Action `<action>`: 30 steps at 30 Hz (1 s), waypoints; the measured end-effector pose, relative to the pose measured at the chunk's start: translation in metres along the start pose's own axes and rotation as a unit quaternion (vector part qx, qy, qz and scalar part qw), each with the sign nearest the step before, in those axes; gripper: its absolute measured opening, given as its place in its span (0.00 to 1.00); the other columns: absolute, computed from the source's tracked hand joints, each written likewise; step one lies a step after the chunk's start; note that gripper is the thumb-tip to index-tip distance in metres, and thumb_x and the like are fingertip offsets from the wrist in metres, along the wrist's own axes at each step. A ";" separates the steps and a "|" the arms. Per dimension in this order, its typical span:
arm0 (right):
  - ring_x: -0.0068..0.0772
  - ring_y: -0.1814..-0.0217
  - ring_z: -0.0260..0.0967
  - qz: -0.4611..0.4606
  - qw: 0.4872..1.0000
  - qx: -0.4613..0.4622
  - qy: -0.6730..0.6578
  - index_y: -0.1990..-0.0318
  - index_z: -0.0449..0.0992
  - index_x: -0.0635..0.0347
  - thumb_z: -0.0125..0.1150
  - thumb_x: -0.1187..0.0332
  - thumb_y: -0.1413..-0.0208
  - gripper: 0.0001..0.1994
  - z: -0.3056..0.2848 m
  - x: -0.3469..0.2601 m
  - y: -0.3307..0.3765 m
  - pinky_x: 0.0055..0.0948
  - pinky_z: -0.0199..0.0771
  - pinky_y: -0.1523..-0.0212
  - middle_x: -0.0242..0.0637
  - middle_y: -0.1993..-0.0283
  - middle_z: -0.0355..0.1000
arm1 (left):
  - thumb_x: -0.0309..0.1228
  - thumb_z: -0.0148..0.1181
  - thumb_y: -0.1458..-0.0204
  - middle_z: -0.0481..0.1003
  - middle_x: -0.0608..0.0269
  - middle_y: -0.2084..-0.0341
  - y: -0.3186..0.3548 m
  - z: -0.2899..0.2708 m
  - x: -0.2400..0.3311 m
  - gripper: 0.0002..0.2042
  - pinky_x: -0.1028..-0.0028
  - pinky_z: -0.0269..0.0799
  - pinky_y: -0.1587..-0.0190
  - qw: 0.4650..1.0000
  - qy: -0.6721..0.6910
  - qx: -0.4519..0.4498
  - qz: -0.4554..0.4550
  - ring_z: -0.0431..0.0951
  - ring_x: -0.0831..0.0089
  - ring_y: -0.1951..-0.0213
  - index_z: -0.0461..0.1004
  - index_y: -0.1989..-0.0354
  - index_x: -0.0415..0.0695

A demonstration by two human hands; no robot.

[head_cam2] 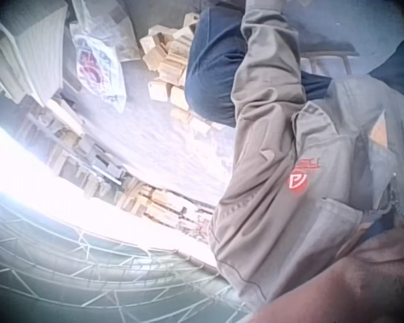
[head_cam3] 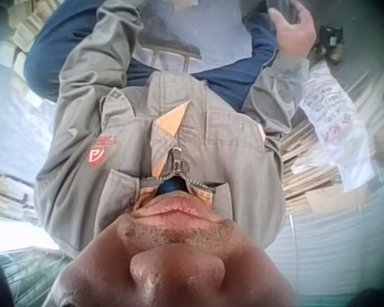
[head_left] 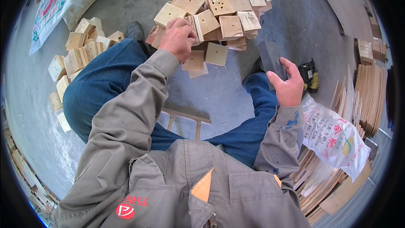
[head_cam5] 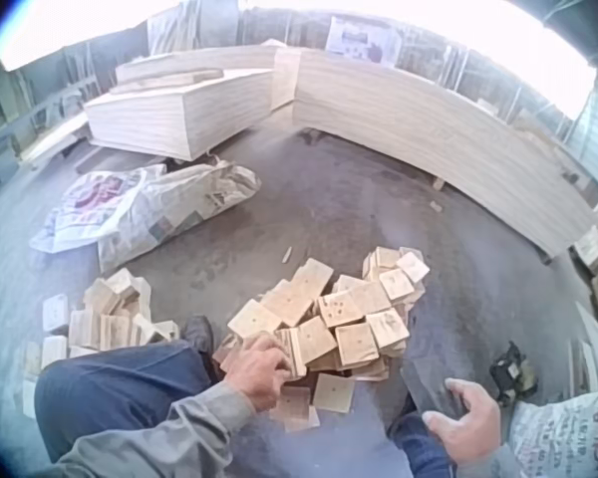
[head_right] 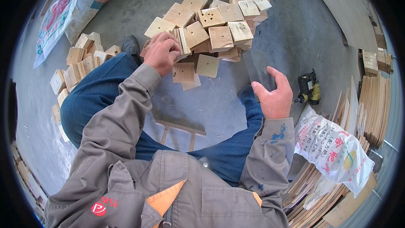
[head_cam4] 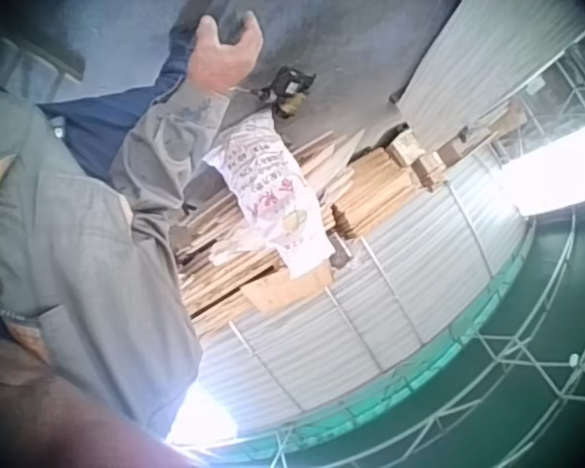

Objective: The person sits on the floor and sands small wooden blocks using a sanding block. They pick up blocks from a pile, sand the edges and faces, and place them back into a separate pile. The person repeats this process for multiple blocks throughout the clip.

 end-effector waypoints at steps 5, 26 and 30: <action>0.46 0.37 0.78 -0.004 1.000 -0.002 0.003 0.42 0.81 0.66 0.78 0.68 0.52 0.28 0.000 0.000 0.000 0.38 0.75 0.35 0.48 0.41 0.80 | 0.26 0.68 0.45 0.78 0.57 0.51 -0.004 0.000 -0.002 0.03 0.61 0.67 0.32 1.000 0.010 0.002 -0.012 0.70 0.52 0.37 0.83 0.63 0.45; 0.46 0.36 0.77 0.004 1.000 -0.011 0.002 0.41 0.80 0.66 0.78 0.68 0.52 0.29 -0.003 0.004 0.002 0.38 0.74 0.34 0.49 0.40 0.80 | 0.39 0.79 0.45 0.76 0.64 0.69 0.003 -0.005 0.062 0.17 0.69 0.74 0.58 0.959 0.174 -0.223 -0.004 0.76 0.69 0.64 0.77 0.70 0.39; 0.46 0.36 0.77 -0.001 1.000 -0.016 0.008 0.41 0.80 0.66 0.78 0.68 0.52 0.29 -0.003 0.003 0.002 0.38 0.74 0.34 0.49 0.40 0.80 | 0.34 0.76 0.43 0.78 0.60 0.66 0.004 0.000 0.050 0.12 0.66 0.76 0.55 0.967 0.193 -0.167 0.007 0.79 0.65 0.60 0.79 0.66 0.40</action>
Point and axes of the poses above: each hand's wrist, its own y-axis away from the middle knuckle, its own z-axis out of the palm, x = y × z, the point moved 3 cm from there along -y, towards the middle knuckle
